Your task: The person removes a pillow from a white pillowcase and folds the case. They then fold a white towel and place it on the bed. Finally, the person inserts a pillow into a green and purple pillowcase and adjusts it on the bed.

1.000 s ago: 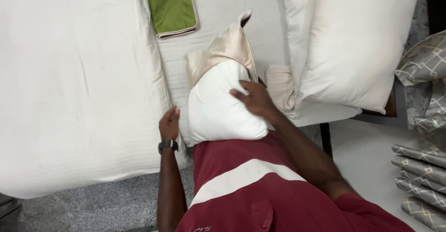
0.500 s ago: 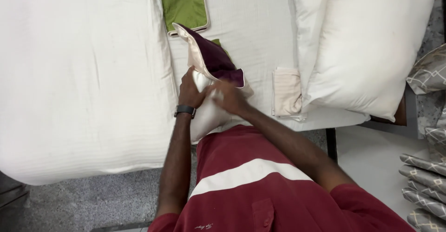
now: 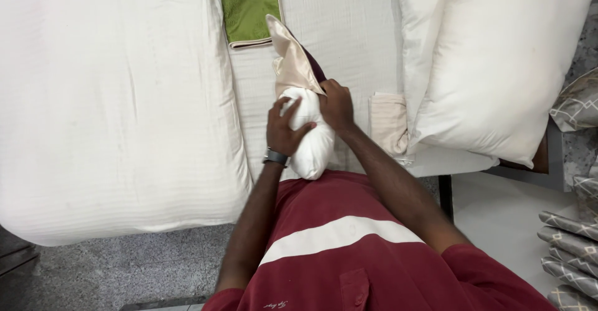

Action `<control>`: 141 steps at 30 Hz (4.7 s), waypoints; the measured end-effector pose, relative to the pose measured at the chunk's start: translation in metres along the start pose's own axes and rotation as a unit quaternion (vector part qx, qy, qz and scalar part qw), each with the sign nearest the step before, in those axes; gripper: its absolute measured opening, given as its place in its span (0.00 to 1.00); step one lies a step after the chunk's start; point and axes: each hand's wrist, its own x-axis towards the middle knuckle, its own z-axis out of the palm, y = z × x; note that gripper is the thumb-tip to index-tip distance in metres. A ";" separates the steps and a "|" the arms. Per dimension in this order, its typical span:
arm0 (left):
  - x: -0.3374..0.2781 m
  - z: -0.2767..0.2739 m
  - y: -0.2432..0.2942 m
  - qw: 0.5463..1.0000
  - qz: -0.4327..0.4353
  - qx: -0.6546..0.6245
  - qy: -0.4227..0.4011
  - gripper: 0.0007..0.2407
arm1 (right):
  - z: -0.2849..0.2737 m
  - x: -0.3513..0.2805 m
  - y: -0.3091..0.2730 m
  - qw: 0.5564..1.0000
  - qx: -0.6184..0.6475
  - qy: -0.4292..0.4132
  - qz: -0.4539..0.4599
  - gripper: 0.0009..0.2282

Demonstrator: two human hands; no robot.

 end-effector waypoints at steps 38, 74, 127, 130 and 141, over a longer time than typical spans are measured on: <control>-0.042 0.059 -0.156 0.923 -0.280 -0.179 0.196 0.16 | -0.047 -0.054 -0.083 0.874 -0.084 -0.478 0.007 0.13; -0.094 0.063 -0.154 0.867 -0.185 0.099 -0.451 0.14 | 0.074 -0.159 0.219 0.850 0.091 -0.450 0.258 0.19; -0.038 -0.025 -0.104 0.893 -0.313 -0.265 0.187 0.27 | -0.004 -0.045 -0.062 0.951 0.042 -0.293 -0.090 0.29; -0.028 -0.009 -0.105 0.921 -0.266 -0.219 0.179 0.19 | 0.011 -0.050 -0.076 0.942 0.031 -0.305 -0.135 0.38; -0.016 -0.002 -0.030 0.972 -0.125 -0.167 0.112 0.09 | 0.018 -0.039 -0.065 0.953 -0.187 -0.229 -0.063 0.34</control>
